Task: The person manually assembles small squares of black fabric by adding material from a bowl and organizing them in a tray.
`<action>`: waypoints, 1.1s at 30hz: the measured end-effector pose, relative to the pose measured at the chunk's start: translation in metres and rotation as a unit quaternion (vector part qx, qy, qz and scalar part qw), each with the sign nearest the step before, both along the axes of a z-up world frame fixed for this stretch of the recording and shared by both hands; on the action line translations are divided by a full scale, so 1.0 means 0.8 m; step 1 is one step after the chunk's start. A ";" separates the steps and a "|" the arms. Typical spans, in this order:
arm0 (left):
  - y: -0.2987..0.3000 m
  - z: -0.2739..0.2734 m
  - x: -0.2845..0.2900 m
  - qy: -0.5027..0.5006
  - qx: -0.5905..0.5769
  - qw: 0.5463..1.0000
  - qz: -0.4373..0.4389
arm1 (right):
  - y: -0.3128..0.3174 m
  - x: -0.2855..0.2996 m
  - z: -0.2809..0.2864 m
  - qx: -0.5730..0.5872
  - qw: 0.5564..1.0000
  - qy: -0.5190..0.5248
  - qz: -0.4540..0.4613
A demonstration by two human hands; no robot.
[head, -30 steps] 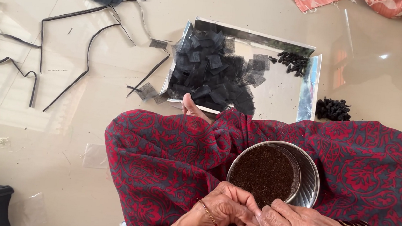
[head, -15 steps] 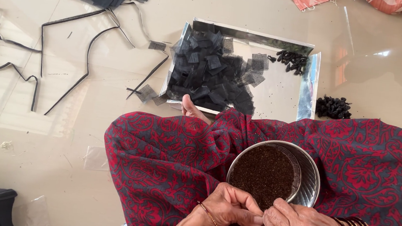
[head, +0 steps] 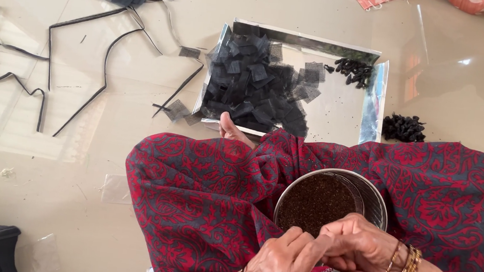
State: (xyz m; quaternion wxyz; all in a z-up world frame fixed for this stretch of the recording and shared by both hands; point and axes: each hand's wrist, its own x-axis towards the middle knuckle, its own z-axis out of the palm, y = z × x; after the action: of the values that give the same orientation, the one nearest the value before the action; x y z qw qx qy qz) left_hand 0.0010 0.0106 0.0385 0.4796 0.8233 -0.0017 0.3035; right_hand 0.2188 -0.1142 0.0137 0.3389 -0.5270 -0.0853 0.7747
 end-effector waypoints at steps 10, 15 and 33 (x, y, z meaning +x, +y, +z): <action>0.008 -0.040 -0.004 0.156 -0.638 0.751 -0.066 | 0.007 -0.020 0.047 0.489 0.734 -0.438 0.173; 0.022 -0.025 0.000 0.224 -0.712 0.657 -0.103 | -0.009 -0.026 0.038 0.580 0.504 -0.556 0.316; -0.022 -0.181 0.078 -0.003 -0.015 0.998 0.060 | 0.005 0.047 -0.025 0.047 0.992 -0.113 0.031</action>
State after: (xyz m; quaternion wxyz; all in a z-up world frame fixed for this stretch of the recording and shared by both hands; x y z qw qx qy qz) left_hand 0.0635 -0.0073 -0.1066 0.4729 0.8137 0.0515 0.3340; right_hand 0.2566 -0.1105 -0.0066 0.3271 -0.5913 -0.1760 0.7159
